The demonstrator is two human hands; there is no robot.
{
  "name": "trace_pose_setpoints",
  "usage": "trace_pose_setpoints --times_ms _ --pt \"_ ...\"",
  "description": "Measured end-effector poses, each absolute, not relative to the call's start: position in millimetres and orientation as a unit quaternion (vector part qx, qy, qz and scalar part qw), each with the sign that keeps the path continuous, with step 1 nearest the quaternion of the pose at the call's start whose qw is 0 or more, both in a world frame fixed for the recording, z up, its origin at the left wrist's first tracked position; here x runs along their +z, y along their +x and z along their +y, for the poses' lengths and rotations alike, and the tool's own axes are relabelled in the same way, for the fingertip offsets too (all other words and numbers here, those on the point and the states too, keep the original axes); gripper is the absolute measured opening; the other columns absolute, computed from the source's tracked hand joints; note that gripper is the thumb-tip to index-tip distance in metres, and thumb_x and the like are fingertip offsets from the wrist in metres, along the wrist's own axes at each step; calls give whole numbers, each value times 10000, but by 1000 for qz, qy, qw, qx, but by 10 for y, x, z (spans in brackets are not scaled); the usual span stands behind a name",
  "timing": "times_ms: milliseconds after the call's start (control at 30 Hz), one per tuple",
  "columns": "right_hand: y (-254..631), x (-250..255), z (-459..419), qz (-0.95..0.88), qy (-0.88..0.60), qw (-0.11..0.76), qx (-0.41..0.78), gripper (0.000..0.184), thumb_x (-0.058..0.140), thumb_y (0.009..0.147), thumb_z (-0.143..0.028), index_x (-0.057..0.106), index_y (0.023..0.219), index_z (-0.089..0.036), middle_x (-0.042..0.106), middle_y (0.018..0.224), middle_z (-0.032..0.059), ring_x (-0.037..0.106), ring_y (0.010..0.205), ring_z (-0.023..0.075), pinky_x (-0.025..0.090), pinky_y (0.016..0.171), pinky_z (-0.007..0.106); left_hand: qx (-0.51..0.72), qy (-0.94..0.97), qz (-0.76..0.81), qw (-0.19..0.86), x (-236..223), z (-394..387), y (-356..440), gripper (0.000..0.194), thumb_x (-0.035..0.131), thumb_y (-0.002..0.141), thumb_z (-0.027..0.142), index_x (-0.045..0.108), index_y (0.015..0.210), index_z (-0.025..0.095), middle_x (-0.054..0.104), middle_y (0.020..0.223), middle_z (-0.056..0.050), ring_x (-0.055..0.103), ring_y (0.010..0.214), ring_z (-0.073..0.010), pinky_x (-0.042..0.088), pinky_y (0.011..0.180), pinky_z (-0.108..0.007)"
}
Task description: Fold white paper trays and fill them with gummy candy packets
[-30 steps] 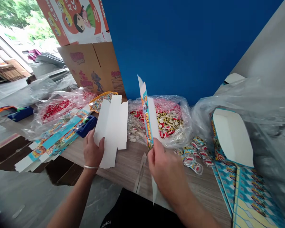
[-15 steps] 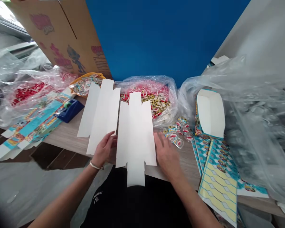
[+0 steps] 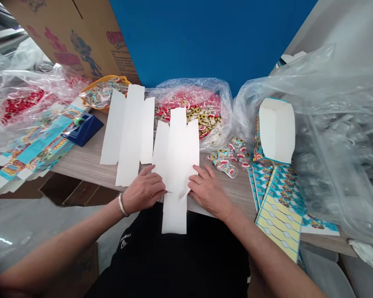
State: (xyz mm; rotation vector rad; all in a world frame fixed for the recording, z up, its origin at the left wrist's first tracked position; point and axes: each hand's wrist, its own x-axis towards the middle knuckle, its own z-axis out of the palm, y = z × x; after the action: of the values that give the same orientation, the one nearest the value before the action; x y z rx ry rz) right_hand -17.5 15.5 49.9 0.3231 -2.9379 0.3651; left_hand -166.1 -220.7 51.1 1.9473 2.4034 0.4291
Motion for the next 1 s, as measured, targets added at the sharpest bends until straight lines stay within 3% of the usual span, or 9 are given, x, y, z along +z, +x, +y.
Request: trace_pose_setpoints --times_ms 100,233,333,533,633,733,833,933,1000 --pt "-169 402 82 -989 73 55 117 63 637 913 -154 690 926 -185 729 1107 104 530 1322 347 374 1093 579 136 598 790 -23 414 -2102 -1484 200 498 947 178 656 826 202 643 739 -24 609 807 -192 319 1149 -556" --pt "-158 301 -12 -986 43 76 144 26 645 927 -205 668 933 -193 712 1108 99 493 1355 332 356 1100 542 184 547 815 -53 348 -2050 -1317 198 508 959 171 673 862 221 678 817 -23 615 896 -197 223 1182 -582" --pt "-156 266 -93 -982 8 104 157 62 639 938 -237 661 903 -190 712 1045 99 496 1344 330 399 1056 486 201 529 823 -49 358 -2036 -1265 187 549 979 218 678 844 221 686 820 -20 608 923 -213 316 1101 -552" --pt "-155 220 -175 -976 -30 143 163 117 627 943 -238 656 841 -188 706 939 97 518 1307 333 441 1004 463 265 509 819 25 288 -2024 -1246 40 646 932 172 671 906 188 671 831 -34 581 855 -201 482 780 -333" --pt "-178 192 -158 -972 22 161 171 114 619 948 -215 680 852 -198 719 987 82 501 1317 331 435 1037 474 266 494 827 25 268 -1979 -1249 122 669 907 140 656 1020 182 665 844 -29 582 841 -203 495 764 -332" --pt "-208 174 -136 -973 46 154 163 137 603 957 -210 704 864 -206 722 947 80 505 1310 332 434 1056 501 227 532 815 14 278 -1910 -1242 85 624 942 167 688 980 207 668 823 -29 581 832 -204 498 778 -339" --pt "-176 219 -94 -976 59 148 146 180 576 966 -194 718 1076 -199 713 1164 111 470 1362 337 426 1084 527 204 516 832 4 294 -1864 -1243 147 595 962 211 701 860 217 673 808 -33 585 823 -203 483 726 -329" --pt "-39 316 -33 -982 89 122 111 519 586 925 -145 528 1439 -198 461 1555 124 266 1500 380 347 1150 589 207 482 851 27 330 -1856 -1286 128 637 928 215 705 819 222 688 812 -22 603 823 -196 463 679 -312" --pt "78 361 -15 -984 119 90 93 702 651 877 -164 404 1533 -194 329 1634 130 165 1529 406 285 1175 629 218 473 852 48 382 -1860 -1335 123 667 902 211 710 787 222 694 793 -14 617 813 -191 458 673 -306"
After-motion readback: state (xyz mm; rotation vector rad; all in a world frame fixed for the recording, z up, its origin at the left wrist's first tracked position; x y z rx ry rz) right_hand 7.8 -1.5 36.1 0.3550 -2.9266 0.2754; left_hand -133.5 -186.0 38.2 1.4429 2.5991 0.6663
